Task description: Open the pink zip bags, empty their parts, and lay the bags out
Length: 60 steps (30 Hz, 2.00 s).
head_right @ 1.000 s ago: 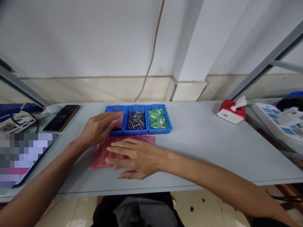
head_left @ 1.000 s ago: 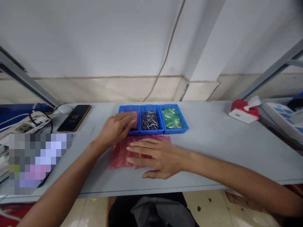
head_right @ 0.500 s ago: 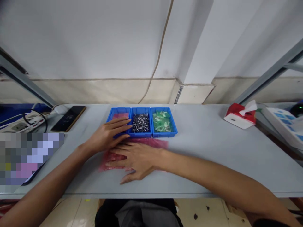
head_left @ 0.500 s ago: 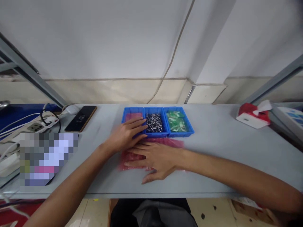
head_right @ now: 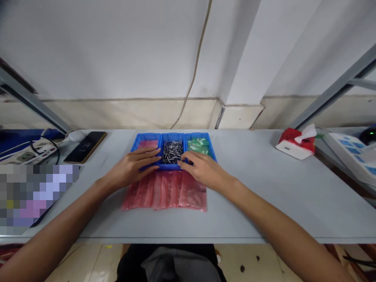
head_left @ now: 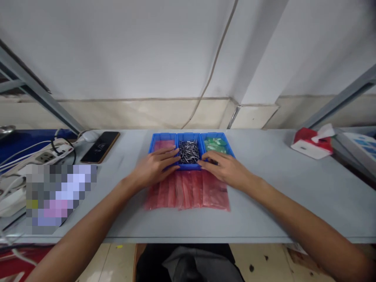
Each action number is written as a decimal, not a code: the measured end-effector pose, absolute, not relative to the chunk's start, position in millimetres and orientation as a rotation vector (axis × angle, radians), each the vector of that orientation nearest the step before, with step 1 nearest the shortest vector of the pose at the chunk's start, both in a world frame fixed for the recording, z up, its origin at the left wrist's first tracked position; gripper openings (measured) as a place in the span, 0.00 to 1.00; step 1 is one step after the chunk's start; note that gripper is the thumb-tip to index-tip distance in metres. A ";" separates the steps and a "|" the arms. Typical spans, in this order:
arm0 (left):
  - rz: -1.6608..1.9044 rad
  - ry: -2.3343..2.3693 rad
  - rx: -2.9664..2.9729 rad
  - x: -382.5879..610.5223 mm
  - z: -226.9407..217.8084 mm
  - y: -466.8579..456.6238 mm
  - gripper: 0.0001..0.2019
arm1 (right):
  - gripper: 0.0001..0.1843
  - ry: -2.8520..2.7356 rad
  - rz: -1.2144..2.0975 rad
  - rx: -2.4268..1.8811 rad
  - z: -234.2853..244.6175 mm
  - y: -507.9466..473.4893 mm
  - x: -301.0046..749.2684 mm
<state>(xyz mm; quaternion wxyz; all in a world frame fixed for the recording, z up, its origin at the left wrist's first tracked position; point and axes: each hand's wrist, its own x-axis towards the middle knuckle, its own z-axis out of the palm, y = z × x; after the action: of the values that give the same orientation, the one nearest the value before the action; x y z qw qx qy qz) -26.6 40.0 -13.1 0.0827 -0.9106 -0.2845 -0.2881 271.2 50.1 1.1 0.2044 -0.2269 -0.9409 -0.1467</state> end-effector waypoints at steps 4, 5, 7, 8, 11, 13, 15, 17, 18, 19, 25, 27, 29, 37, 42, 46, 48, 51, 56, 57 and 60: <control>-0.841 -0.870 -2.717 -27.1 -11.4 39.6 0.15 | 0.09 -2.565 -0.470 -0.645 3.2 37.7 269.8; -0.825 -0.871 -2.711 -26.4 -10.3 39.0 0.15 | 0.08 -2.553 -0.480 -0.645 5.4 32.5 268.2; -0.781 -0.867 -2.683 -24.1 -7.9 37.0 0.16 | 0.12 -2.558 -0.487 -0.711 8.1 20.2 263.1; -0.765 -0.866 -2.660 -22.6 -6.6 35.7 0.16 | 0.14 -2.586 -0.449 -0.794 8.0 13.7 259.6; -0.780 -0.852 -2.596 -18.9 -3.3 30.4 0.18 | 0.10 -2.700 -0.242 -1.143 3.1 -0.8 249.0; -0.815 -0.803 -2.584 -18.2 -2.1 26.2 0.19 | 0.10 -2.752 -0.043 -1.242 1.4 -3.7 245.6; -0.857 -0.730 -2.575 -18.3 -1.8 21.2 0.21 | 0.12 -2.728 0.186 -1.249 5.1 -2.3 246.9; -0.936 -0.651 -2.549 -17.3 -1.9 14.4 0.22 | 0.13 -2.612 0.403 -1.214 13.8 -0.4 251.3; -0.998 -0.609 -2.549 -15.6 -1.8 10.3 0.23 | 0.12 -2.516 0.497 -1.163 18.7 -0.1 253.9; -1.075 -0.576 -2.568 -13.0 -1.4 5.7 0.24 | 0.11 -2.400 0.571 -1.085 23.1 -0.5 256.1; -1.499 -0.811 -3.223 10.9 3.5 -19.6 0.28 | 0.14 -1.949 0.585 -0.554 21.7 -12.3 251.1; -1.564 -0.962 -3.434 15.8 3.9 -22.3 0.33 | 0.16 -2.021 0.556 -0.447 17.6 -15.8 246.8; -1.695 -1.143 -3.467 17.4 3.6 -21.0 0.31 | 0.15 -2.076 0.517 -0.404 17.6 -17.4 245.8; -2.258 -1.481 -2.945 -1.1 6.1 6.0 0.29 | 0.15 -1.718 0.472 -0.684 19.3 1.7 256.0; -2.106 -1.463 -2.734 -2.2 8.8 6.1 0.25 | 0.31 -1.518 0.555 -0.695 7.5 13.1 251.6; -1.720 -1.020 -2.514 -5.9 9.4 0.7 0.10 | 0.11 -1.539 0.367 -0.659 5.4 11.7 251.9; -1.649 -0.887 -2.297 -11.7 6.2 -0.8 0.10 | 0.10 -1.613 0.248 -0.597 6.1 9.2 254.1; -1.758 -1.037 -2.265 -22.7 -3.5 0.1 0.08 | 0.17 -1.740 0.183 -0.608 8.8 6.1 258.5; -1.857 -1.089 -2.352 -34.0 -18.4 16.3 0.15 | 0.27 -1.813 0.145 -0.502 13.3 9.9 262.9; -1.866 -1.039 -2.256 -34.1 -19.4 20.8 0.15 | 0.28 -1.817 0.122 -0.472 13.7 11.9 263.4; -1.804 -0.961 -2.127 -29.8 -15.7 30.7 0.16 | 0.27 -1.822 0.103 -0.420 14.0 17.7 264.7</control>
<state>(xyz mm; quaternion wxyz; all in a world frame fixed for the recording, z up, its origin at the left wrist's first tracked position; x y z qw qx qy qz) -29.8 30.7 -15.7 0.0955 -0.7177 -0.3242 -0.6088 264.7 17.7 14.0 0.5929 -0.1805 -0.7835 0.0442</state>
